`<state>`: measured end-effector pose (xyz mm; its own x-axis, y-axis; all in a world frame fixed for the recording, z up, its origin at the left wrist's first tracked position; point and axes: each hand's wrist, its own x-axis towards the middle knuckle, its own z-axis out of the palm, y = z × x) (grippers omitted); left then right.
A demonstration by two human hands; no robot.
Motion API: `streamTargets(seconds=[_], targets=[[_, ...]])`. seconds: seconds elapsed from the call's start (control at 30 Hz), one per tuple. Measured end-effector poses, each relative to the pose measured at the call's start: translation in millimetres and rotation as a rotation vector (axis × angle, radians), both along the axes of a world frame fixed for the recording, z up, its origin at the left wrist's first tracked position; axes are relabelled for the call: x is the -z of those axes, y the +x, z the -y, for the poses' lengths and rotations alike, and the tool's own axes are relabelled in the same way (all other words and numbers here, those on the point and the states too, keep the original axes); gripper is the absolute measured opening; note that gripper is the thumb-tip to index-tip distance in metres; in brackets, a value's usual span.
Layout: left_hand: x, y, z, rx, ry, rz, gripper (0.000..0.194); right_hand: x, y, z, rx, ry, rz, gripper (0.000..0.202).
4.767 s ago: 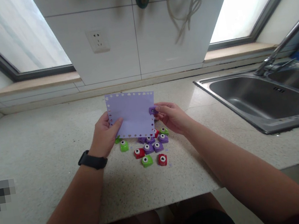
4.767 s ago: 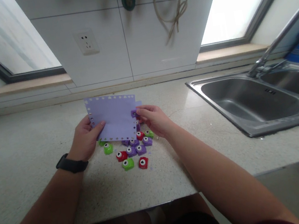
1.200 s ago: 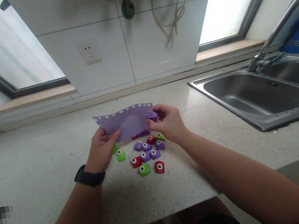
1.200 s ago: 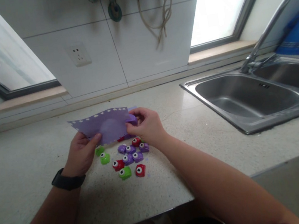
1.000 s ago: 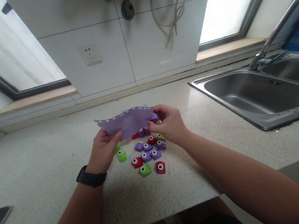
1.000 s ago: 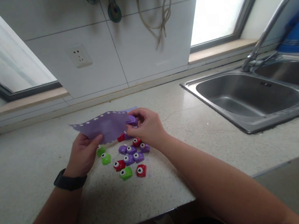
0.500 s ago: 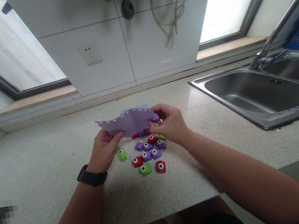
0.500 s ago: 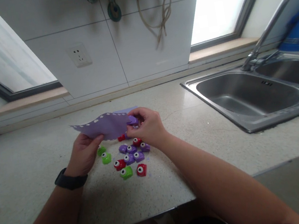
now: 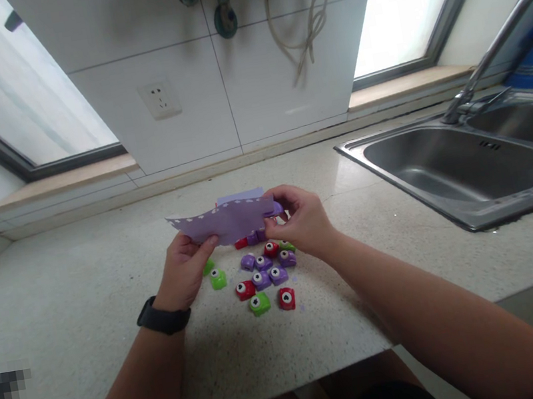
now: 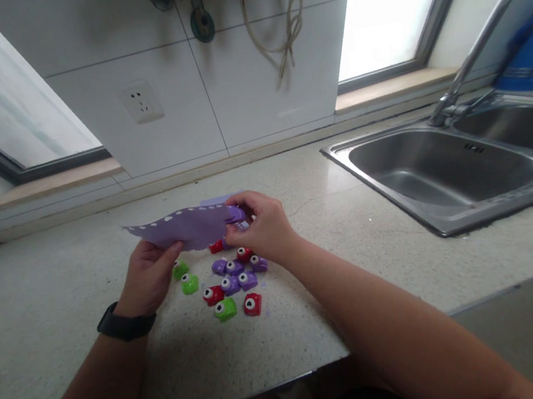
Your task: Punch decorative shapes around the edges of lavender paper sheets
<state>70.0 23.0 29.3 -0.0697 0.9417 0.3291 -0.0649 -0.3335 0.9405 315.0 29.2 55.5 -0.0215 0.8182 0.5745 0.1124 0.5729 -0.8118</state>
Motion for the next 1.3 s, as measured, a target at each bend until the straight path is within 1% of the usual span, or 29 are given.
streamTargets(seconds=[0.17,0.27,0.43,0.57,0.67,0.77,0.83,0.93,1.03,1.1,1.2,1.3], targets=[[-1.3,0,0,0.010,-0.005,0.008,0.045,-1.3,3,-3,-0.003,-0.026,0.023,0.036],[-1.3,-2,-2,0.026,0.013,0.051,0.046,-0.6,5,-7,-0.036,-0.086,-0.007,0.034],[-3.4,-4,-5,-0.012,0.029,0.061,0.048,-0.9,6,-15,-0.165,-0.238,-0.208,0.034],[-3.5,-5,-7,-0.049,0.025,0.062,0.048,-2.1,5,-17,-0.210,-0.331,-0.359,0.038],[-3.6,-4,-7,-0.028,0.003,0.090,0.049,-1.1,6,-18,-0.244,-0.373,-0.405,0.043],[-5.5,-3,-6,0.020,-0.028,0.114,0.051,1.4,6,-20,-0.255,-0.387,-0.404,0.045],[-7.0,-2,-5,0.026,-0.047,0.099,0.052,3.3,6,-21,-0.269,-0.403,-0.403,0.039],[-7.2,-4,-6,-0.013,-0.122,0.018,0.055,7.5,5,-25,-0.276,-0.409,-0.425,0.028],[-5.0,-12,-9,-0.068,-0.243,-0.060,0.053,12.6,5,-30,-0.225,-0.385,-0.379,0.024],[-4.1,-17,-11,-0.105,-0.287,-0.081,0.048,14.8,5,-32,-0.184,-0.383,-0.345,0.022],[-5.1,-20,-11,-0.136,-0.302,-0.078,0.047,15.0,7,-32,-0.150,-0.424,-0.358,0.028],[-8.3,-18,-9,-0.125,-0.275,-0.064,0.052,13.4,9,-31,-0.191,-0.485,-0.314,0.033]])
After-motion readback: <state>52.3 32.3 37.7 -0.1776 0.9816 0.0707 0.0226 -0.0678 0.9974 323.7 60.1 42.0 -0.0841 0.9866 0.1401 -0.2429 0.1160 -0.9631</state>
